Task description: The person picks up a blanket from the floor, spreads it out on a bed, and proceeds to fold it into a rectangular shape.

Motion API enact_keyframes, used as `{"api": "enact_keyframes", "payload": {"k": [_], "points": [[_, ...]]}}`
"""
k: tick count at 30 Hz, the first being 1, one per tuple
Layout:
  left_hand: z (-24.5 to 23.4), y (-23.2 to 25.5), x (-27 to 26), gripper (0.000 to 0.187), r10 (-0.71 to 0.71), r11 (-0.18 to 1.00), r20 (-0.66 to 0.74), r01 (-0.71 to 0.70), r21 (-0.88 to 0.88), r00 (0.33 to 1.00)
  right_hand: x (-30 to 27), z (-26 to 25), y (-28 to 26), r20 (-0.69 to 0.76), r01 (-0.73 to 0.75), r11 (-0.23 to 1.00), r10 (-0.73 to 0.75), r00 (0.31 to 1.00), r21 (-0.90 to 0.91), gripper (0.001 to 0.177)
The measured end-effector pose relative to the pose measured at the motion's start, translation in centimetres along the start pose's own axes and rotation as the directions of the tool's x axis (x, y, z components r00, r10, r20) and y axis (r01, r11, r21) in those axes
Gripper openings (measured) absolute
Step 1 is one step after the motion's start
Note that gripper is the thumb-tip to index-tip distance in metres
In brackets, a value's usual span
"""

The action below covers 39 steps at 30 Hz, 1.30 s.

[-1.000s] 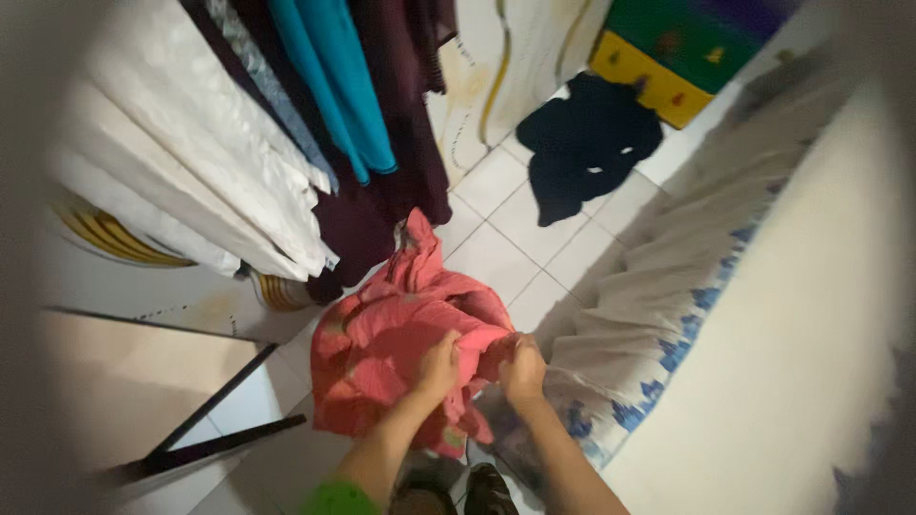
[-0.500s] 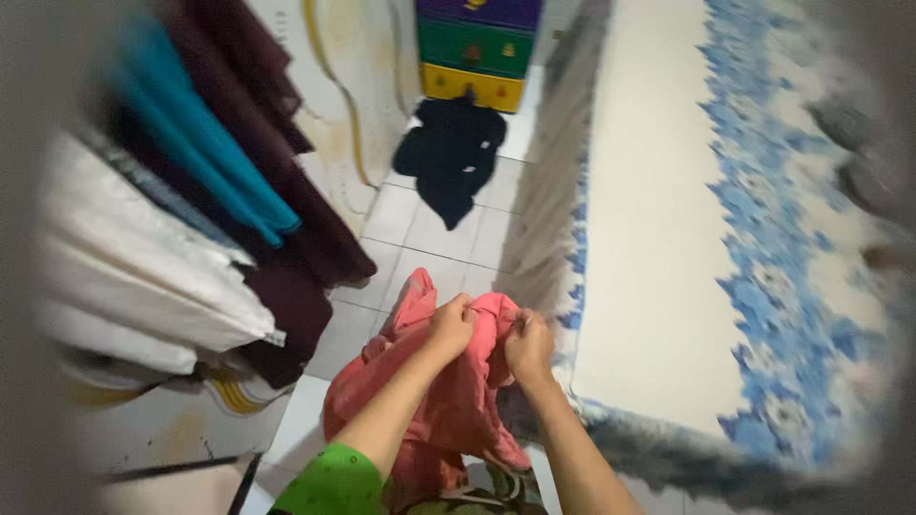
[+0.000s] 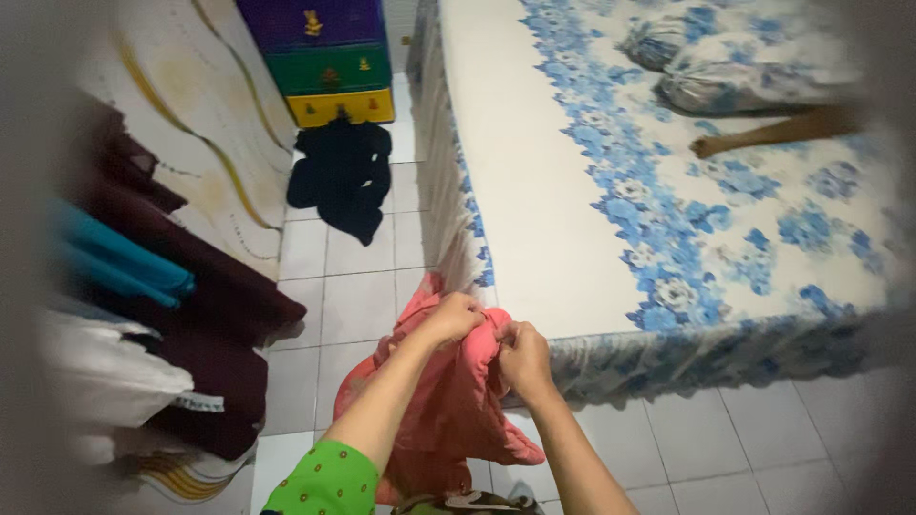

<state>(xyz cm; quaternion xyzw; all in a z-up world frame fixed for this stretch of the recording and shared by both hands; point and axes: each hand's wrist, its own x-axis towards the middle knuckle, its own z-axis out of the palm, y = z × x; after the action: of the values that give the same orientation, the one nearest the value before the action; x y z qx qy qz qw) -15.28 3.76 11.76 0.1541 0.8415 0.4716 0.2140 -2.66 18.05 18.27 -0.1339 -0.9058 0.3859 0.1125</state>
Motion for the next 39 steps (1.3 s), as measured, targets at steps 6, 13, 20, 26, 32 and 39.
{"api": "enact_keyframes", "payload": {"k": [6, 13, 20, 26, 32, 39], "points": [[2.2, 6.3, -1.7, 0.013, 0.095, 0.972, 0.255, -0.035, -0.231, 0.962, -3.0, -7.4, -0.6, 0.043, -0.047, 0.999, 0.047, 0.998, -0.001, 0.022], [5.4, 17.8, -4.5, 0.014, 0.217, 0.872, 0.394, 0.003, -0.489, 0.893, -6.6, -20.0, -3.3, 0.027, -0.103, 0.984, 0.100, 0.995, 0.142, 0.020], [7.7, 22.7, -5.7, 0.013, 0.320, 0.875, 0.322, -0.148, -0.461, 0.891, -7.2, -24.5, -2.0, 0.054, -0.131, 0.951, 0.120, 0.991, 0.279, 0.019], [6.1, 20.0, -6.4, 0.009, 0.188, 0.846, 0.255, -0.024, -0.533, 0.948, -5.5, -21.4, -1.7, 0.108, -0.162, 0.963, 0.142, 0.984, 0.217, 0.019], [2.4, 13.8, -3.9, 0.008, 0.140, 0.846, 0.124, -0.053, -0.531, 0.982, -1.5, -14.8, -2.2, 0.086, 0.095, 0.989, -0.105, 0.991, 0.113, 0.019], [-6.1, 7.1, -0.9, 0.012, 0.082, 0.803, -0.022, -0.079, -0.591, 0.996, 4.1, -5.8, -8.0, 0.151, 0.091, 0.989, -0.107, 0.983, 0.114, 0.020]]}}
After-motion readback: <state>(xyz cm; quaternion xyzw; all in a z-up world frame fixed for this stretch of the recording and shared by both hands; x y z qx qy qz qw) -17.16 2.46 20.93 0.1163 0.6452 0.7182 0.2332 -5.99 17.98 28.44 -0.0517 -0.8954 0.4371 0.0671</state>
